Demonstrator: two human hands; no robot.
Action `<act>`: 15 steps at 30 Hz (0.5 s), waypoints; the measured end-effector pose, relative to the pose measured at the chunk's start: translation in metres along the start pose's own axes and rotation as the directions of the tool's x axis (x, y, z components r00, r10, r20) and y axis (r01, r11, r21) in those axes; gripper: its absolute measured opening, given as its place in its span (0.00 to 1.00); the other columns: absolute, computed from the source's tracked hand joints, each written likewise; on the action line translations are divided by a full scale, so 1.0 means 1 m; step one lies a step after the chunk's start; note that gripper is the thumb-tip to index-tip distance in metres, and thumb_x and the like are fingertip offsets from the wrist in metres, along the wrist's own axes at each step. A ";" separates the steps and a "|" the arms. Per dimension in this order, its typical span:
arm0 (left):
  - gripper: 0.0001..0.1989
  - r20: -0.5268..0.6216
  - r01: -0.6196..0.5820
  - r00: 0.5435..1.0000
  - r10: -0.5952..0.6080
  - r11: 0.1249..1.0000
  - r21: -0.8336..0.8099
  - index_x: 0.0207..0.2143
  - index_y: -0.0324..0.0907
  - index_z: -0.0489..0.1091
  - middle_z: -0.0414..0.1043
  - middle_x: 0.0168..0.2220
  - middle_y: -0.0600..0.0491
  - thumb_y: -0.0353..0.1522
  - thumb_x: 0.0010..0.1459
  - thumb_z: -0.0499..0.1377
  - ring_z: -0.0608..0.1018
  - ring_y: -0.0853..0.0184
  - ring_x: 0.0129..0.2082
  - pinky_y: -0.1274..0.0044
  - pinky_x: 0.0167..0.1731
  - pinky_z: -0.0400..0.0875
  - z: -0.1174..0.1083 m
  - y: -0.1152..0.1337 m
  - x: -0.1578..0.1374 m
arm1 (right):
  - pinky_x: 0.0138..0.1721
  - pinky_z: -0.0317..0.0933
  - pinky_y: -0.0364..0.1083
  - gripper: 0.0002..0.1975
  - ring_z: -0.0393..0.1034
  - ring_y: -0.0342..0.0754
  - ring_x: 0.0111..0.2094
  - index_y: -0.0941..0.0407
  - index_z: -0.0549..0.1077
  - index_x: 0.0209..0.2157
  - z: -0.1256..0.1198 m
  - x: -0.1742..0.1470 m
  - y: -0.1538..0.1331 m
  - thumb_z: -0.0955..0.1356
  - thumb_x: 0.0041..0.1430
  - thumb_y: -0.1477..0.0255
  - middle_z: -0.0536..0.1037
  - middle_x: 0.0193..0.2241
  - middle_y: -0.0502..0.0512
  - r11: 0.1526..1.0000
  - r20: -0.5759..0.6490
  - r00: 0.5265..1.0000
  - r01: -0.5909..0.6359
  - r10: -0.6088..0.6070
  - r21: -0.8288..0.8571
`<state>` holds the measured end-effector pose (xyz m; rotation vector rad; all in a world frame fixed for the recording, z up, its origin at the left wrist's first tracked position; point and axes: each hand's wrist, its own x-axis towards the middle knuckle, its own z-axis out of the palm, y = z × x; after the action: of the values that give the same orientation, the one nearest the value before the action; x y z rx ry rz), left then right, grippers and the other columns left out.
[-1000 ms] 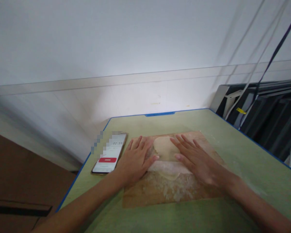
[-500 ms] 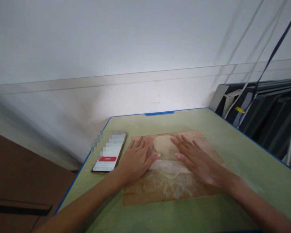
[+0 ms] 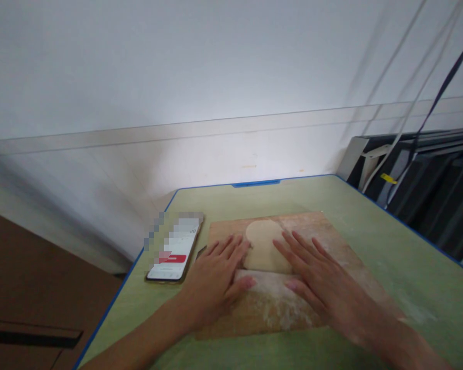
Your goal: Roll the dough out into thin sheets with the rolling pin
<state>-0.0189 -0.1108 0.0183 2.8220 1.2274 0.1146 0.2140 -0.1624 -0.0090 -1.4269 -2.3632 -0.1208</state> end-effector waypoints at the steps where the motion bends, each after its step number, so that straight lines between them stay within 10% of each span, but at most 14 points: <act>1: 0.29 0.014 -0.010 1.000 0.010 1.000 -0.003 0.60 0.41 0.49 0.48 0.61 0.48 0.46 0.60 0.45 0.53 0.60 0.60 0.66 0.56 0.49 0.000 0.002 -0.005 | 0.56 0.45 0.58 0.29 0.39 0.51 0.60 0.51 0.42 0.61 0.001 -0.004 -0.003 0.56 0.61 0.61 0.50 0.60 0.55 1.000 -0.014 1.000 0.015 -0.015 -0.016; 8: 0.29 0.005 0.021 1.000 -0.021 1.000 -0.005 0.60 0.38 0.49 0.48 0.61 0.45 0.46 0.62 0.42 0.51 0.60 0.60 0.65 0.57 0.48 0.000 -0.003 0.009 | 0.57 0.39 0.60 0.28 0.35 0.50 0.61 0.56 0.47 0.60 -0.007 0.019 0.006 0.51 0.63 0.58 0.48 0.61 0.56 0.988 0.173 0.977 -0.138 0.125 0.064; 15: 0.31 0.009 -0.015 1.000 0.015 1.000 0.023 0.60 0.43 0.47 0.44 0.62 0.49 0.49 0.60 0.43 0.49 0.57 0.61 0.61 0.56 0.47 0.000 0.007 -0.011 | 0.56 0.45 0.59 0.28 0.42 0.51 0.60 0.52 0.47 0.60 -0.001 -0.007 -0.008 0.56 0.61 0.59 0.54 0.59 0.56 1.000 0.037 0.999 -0.009 0.009 -0.003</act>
<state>-0.0215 -0.1236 0.0181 2.8485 1.2138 0.0890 0.2107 -0.1723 -0.0097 -1.4528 -2.3871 -0.0961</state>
